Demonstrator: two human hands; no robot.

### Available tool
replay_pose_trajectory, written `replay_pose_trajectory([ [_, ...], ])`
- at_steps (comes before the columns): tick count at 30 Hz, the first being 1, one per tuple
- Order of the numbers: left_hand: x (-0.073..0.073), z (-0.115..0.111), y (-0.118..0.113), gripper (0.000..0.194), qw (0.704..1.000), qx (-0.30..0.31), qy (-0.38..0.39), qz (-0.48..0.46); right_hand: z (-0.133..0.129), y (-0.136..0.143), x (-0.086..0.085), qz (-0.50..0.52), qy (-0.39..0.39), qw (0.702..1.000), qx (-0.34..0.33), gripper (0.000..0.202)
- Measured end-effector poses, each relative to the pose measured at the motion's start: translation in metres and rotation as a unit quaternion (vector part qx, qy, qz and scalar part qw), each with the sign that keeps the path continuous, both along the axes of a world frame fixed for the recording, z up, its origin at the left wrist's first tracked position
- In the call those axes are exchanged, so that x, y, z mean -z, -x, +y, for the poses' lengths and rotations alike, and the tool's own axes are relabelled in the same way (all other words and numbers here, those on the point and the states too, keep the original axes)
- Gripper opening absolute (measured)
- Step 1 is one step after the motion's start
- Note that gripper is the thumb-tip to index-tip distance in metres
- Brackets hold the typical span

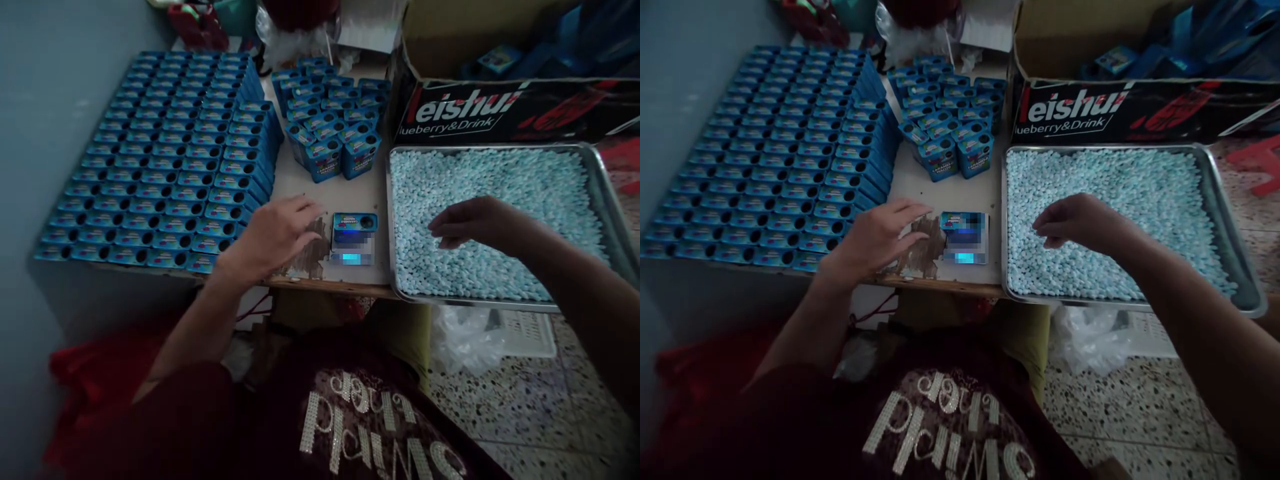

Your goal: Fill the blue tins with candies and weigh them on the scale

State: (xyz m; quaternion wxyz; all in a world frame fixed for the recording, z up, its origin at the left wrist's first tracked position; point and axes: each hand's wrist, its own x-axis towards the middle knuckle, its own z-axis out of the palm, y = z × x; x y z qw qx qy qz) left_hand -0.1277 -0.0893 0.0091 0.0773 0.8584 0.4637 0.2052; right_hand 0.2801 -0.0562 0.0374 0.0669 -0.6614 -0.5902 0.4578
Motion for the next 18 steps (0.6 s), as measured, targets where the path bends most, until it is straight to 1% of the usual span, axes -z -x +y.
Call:
replay_pose_trajectory([
  [1, 0.011, -0.002, -0.003, 0.053, 1.0, 0.008, 0.011, 0.006, 0.002, 0.009, -0.009, -0.031, -0.015, 0.999, -0.037, 0.03],
  [3, 0.025, -0.003, -0.005, 0.055, 0.999, -0.009, 0.036, -0.01, 0.006, 0.027, -0.026, -0.076, -0.055, 0.99, -0.108, 0.022],
  [5, 0.033, -0.001, -0.003, 0.056, 0.998, -0.034, 0.052, -0.032, 0.009, 0.045, -0.041, -0.077, -0.103, 0.977, -0.171, 0.018],
  [8, 0.037, -0.001, 0.005, 0.058, 0.994, -0.047, 0.069, -0.065, 0.016, 0.07, -0.057, -0.062, -0.169, 0.954, -0.239, 0.017],
  [11, 0.041, -0.004, 0.01, 0.059, 0.989, -0.048, 0.078, -0.119, 0.022, 0.09, -0.063, -0.1, -0.186, 0.941, -0.263, 0.018],
  [13, 0.048, -0.006, 0.009, 0.062, 0.981, -0.058, 0.082, -0.165, 0.025, 0.1, -0.063, -0.129, -0.184, 0.937, -0.266, 0.017],
  [15, 0.056, -0.008, 0.002, 0.067, 0.97, -0.077, 0.094, -0.21, 0.025, 0.104, -0.063, -0.147, -0.192, 0.934, -0.263, 0.015],
  [18, 0.069, -0.007, -0.014, 0.075, 0.952, -0.103, 0.129, -0.258, 0.022, 0.098, -0.062, -0.164, -0.207, 0.935, -0.236, 0.015],
])
